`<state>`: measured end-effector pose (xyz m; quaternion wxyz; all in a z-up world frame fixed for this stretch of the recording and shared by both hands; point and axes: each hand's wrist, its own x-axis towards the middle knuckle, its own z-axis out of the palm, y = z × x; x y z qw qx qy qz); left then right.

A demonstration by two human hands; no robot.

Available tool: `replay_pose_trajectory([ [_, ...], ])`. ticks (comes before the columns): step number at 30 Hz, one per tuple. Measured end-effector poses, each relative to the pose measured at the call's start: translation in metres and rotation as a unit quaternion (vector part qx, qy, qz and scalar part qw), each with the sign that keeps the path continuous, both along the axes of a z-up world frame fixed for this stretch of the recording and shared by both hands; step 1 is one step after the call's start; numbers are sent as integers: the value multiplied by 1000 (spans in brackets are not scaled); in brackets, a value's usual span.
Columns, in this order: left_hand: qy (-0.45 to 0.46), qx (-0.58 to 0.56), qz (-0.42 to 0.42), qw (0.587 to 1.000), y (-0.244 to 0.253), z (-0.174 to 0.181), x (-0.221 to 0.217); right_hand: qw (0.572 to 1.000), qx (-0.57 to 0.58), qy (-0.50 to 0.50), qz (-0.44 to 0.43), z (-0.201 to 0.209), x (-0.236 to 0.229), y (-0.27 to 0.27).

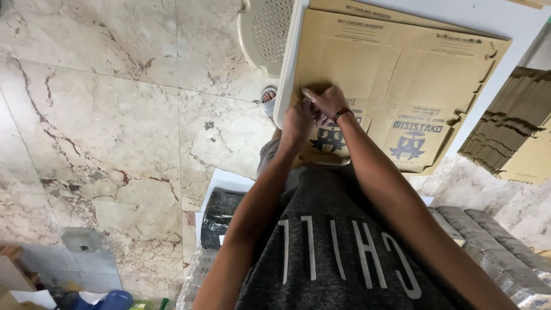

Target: The person assembles flat cardboard boxes by folding and interlocking the flaps. They repeatedly pick up a flat piece, fold the sides, and secure the tabs to form a box, then place the finished box on a stack.

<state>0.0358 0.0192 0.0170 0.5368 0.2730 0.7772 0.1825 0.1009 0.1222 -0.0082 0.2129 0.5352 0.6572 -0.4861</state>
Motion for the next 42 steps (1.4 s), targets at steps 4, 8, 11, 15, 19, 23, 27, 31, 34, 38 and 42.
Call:
replay_pose_trajectory([
  [4, 33, -56, 61, 996, 5, -25, 8, 1000, 7, -19, -10, 12, -6, -2],
  [8, -195, -13, 304, 932, -11, -24, -10, 999, -27, 34, -32, 20, -7, 2],
  [11, -307, -11, 397, 865, -12, -36, -32, 998, -27, 47, -30, 13, -7, 10],
  [15, -87, -36, 240, 966, 36, 61, -34, 999, -1, 33, -30, 0, -2, 5],
  [19, -56, -46, 174, 982, 18, -3, -19, 998, 0, 56, -23, 5, 0, 6],
  [23, -281, 76, 326, 899, -20, -49, -26, 999, -21, 27, 27, 44, -17, 6],
  [27, -357, 129, 308, 872, -11, -3, -50, 994, -104, -19, -1, 30, -23, 20],
  [31, -354, 113, 385, 845, -6, -15, -46, 996, -86, -9, 8, 46, -26, 29],
  [34, -332, 41, 397, 854, -16, -12, -30, 996, -83, -38, 14, 68, -29, 16],
  [38, -291, 66, 389, 871, 2, 13, -33, 998, -55, -38, 10, 28, -15, 13],
  [42, -262, 87, 382, 882, -1, 20, -27, 994, -40, -23, 98, 82, -29, 12],
])
